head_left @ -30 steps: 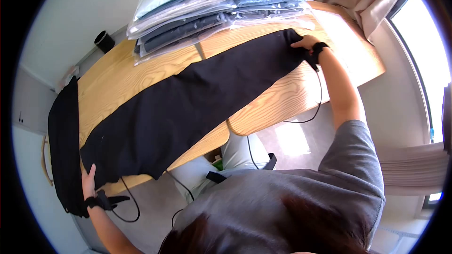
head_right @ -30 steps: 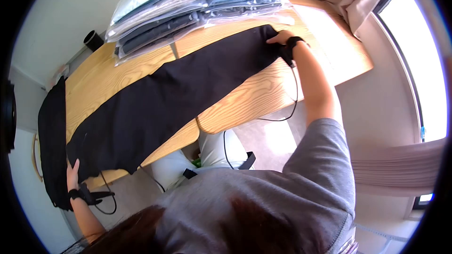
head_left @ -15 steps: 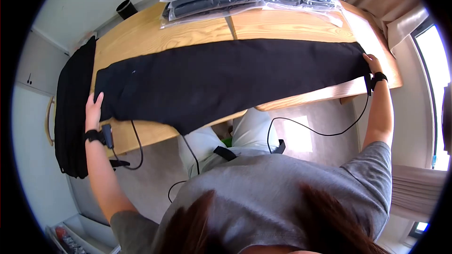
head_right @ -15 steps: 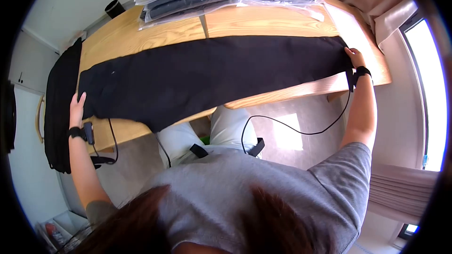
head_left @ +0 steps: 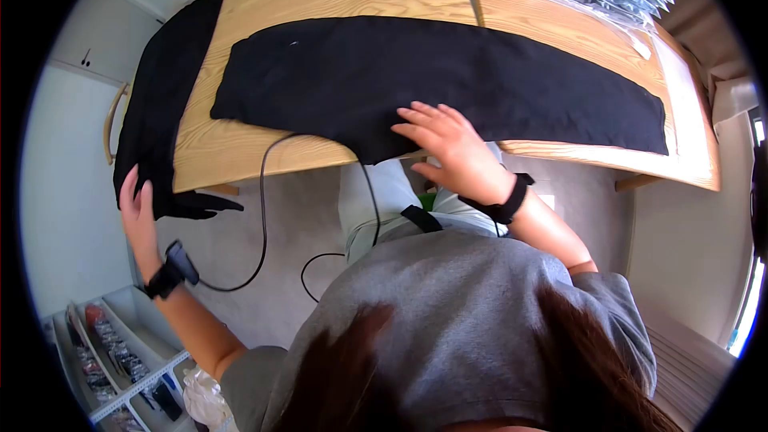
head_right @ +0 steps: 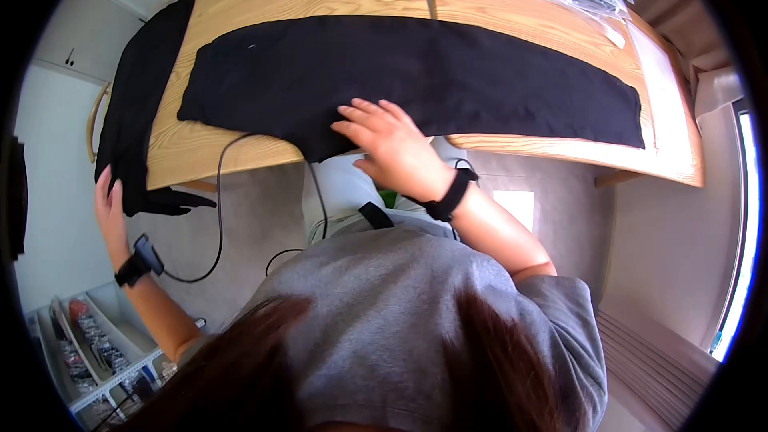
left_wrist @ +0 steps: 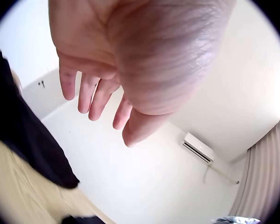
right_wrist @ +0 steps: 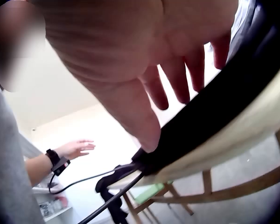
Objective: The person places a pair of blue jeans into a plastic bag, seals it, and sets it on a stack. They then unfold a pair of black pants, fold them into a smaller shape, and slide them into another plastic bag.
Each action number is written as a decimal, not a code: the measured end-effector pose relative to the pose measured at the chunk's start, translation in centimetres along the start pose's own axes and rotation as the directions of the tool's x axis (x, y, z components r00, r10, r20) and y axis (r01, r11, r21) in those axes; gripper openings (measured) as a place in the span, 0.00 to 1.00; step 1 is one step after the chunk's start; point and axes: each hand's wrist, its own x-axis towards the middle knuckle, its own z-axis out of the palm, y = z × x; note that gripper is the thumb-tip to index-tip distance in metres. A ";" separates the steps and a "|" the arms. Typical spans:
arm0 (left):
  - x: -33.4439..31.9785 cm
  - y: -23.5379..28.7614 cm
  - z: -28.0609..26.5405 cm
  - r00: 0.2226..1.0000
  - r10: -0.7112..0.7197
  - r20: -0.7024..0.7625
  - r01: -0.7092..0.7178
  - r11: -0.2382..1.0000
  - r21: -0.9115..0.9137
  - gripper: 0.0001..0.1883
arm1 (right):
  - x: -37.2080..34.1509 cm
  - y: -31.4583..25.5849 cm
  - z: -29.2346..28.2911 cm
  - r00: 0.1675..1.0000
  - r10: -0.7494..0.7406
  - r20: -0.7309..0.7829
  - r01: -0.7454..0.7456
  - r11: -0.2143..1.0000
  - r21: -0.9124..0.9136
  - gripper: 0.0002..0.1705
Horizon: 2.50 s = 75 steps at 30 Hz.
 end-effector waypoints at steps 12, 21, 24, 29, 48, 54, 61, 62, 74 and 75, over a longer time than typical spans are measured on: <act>-10.6 -1.1 -10.4 0.977 -0.058 -0.205 0.126 0.933 0.337 0.19 | 1.3 0.0 5.1 0.999 -0.026 -0.028 0.022 0.991 -0.132 0.24; -3.0 13.6 19.6 0.603 0.613 0.510 -0.667 0.739 -0.100 0.26 | 0.3 -0.1 4.8 0.984 -0.076 -0.160 0.058 0.992 -0.113 0.11; -1.0 10.7 21.2 0.705 0.418 0.573 -0.580 0.805 0.127 0.28 | 0.4 0.3 4.0 0.990 -0.091 -0.109 0.080 0.992 -0.095 0.20; -1.7 7.3 21.0 0.786 0.308 0.536 -0.456 0.875 0.165 0.30 | -2.1 1.1 4.2 0.985 0.096 -0.143 -0.125 0.969 -0.212 0.31; -7.0 16.4 24.3 0.574 0.687 0.445 -0.707 0.690 -0.155 0.29 | -4.2 1.2 1.3 0.948 0.179 -0.264 -0.235 0.952 -0.198 0.25; -8.1 15.9 23.4 0.593 0.680 0.430 -0.682 0.709 -0.180 0.30 | -7.4 3.7 -0.9 0.950 0.217 -0.225 -0.271 0.930 -0.247 0.22; -6.7 11.9 23.2 0.598 0.650 0.468 -0.705 0.705 -0.078 0.29 | -9.1 4.9 -2.9 0.958 0.210 -0.194 -0.259 0.924 -0.280 0.23; -6.3 11.9 22.6 0.631 0.587 0.507 -0.670 0.742 -0.025 0.32 | -9.3 5.2 -3.2 0.952 0.232 -0.200 -0.283 0.915 -0.286 0.24; -6.7 11.4 20.3 0.815 0.194 0.547 -0.461 0.789 0.406 0.48 | -7.9 7.1 -3.7 0.919 0.337 -0.202 -0.369 0.917 -0.150 0.24; -7.2 11.9 20.5 0.825 0.167 0.539 -0.455 0.761 0.461 0.48 | -7.9 7.4 -3.9 0.921 0.336 -0.197 -0.364 0.922 -0.131 0.24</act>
